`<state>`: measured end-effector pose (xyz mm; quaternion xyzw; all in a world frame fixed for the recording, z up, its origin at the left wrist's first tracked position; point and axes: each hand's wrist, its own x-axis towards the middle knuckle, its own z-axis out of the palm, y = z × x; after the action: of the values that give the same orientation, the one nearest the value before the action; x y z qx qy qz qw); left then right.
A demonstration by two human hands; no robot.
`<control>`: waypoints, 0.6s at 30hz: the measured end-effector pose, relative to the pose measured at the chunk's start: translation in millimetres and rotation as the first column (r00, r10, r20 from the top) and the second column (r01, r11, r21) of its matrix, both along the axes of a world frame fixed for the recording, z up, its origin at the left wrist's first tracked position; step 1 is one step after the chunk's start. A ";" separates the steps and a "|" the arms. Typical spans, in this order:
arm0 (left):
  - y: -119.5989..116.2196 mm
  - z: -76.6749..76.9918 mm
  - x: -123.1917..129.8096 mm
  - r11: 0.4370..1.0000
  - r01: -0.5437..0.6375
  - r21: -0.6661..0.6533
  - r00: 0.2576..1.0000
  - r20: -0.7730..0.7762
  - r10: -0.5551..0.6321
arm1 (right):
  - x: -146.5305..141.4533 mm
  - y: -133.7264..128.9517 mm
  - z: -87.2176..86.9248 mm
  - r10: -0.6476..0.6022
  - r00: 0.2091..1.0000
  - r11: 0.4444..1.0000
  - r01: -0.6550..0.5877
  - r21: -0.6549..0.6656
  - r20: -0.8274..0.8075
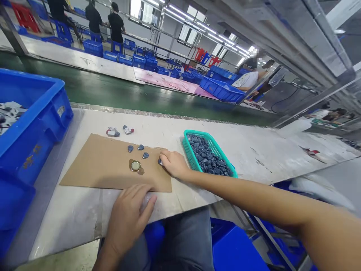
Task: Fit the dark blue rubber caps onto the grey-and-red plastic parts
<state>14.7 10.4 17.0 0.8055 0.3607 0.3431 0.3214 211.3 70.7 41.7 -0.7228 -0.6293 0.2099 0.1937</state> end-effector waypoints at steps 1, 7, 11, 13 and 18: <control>-1.1 -0.2 -0.7 1.000 -0.004 -0.004 1.000 -0.004 0.004 | -0.1 -0.5 2.6 0.010 0.996 1.000 -0.009 0.010 -0.085; -7.8 3.8 1.4 0.991 -0.118 -0.070 0.966 0.225 0.130 | -10.6 -37.1 32.6 0.058 0.793 0.975 -0.175 -0.135 -0.607; -10.5 26.0 16.3 0.975 -0.200 -0.099 0.857 0.466 0.223 | -21.8 -70.1 43.4 0.047 0.566 0.906 -0.371 -0.203 -0.823; -10.2 41.1 28.0 0.979 -0.171 -0.107 0.809 0.553 0.202 | -26.8 -78.8 43.5 0.020 0.473 0.881 -0.425 -0.208 -0.881; -9.5 63.0 50.6 0.994 -0.005 -0.105 0.756 0.650 0.073 | -32.5 -85.1 41.5 -0.104 0.330 0.868 -0.431 -0.248 -0.938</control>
<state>65.3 0.9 80.0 0.6112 0.2590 0.5910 0.4584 178.8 -14.5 83.2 -0.4247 -0.4076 0.7433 0.3178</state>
